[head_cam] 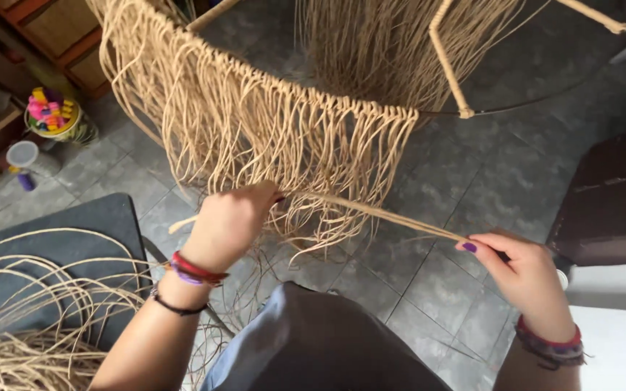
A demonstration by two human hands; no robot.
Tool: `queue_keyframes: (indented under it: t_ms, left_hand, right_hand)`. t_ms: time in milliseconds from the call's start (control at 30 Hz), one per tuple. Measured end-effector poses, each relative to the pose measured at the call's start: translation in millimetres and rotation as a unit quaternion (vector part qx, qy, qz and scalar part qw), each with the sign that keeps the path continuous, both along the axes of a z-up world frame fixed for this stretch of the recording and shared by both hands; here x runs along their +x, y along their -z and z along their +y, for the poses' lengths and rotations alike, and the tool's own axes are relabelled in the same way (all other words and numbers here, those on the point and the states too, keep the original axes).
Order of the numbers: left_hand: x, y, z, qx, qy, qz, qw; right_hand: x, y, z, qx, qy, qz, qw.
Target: Weaving and knotting natural fiber strands onto a circular frame to create a decorative lampshade.
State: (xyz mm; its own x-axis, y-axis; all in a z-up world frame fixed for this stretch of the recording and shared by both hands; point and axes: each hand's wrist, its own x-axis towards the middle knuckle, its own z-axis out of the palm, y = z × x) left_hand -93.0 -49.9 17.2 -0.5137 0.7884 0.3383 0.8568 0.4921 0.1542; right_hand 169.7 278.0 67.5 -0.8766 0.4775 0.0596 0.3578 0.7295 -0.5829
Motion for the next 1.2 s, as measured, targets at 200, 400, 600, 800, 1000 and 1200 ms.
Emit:
queue_keyframes:
  t_ms: [200,400,600,800,1000,1200]
  left_hand:
    - [39.3,-18.1,42.4,-0.042,0.154,-0.184,0.970]
    - [106.8,-33.7,79.0,0.127,0.190,-0.198,0.953]
    - [40.5,20.7,42.4,0.093,0.060,-0.085,0.990]
    - [68.6,-11.7,71.2,0.134,0.170,-0.210,0.953]
    - [78.3,1.0,85.4,0.091,0.179,-0.161,0.966]
    - [53.2,31.7,68.0,0.036,0.042,-0.258,0.965]
  right_hand:
    - [-24.5,-6.9,-37.9,0.002,-0.027,-0.099,0.995]
    - [-42.7,-17.9,-60.2,0.083,-0.235,0.025,0.968]
    - [-10.0,-17.5,-7.0,0.036,-0.043,-0.021,0.998]
    - [-41.8,-15.6,-35.9,0.022,-0.104,-0.102,0.989]
    - [-48.4,-22.5,-31.0,0.067,-0.158,-0.032,0.985]
    - [-34.7,-6.3,2.5,0.122,-0.133,-0.063,0.981]
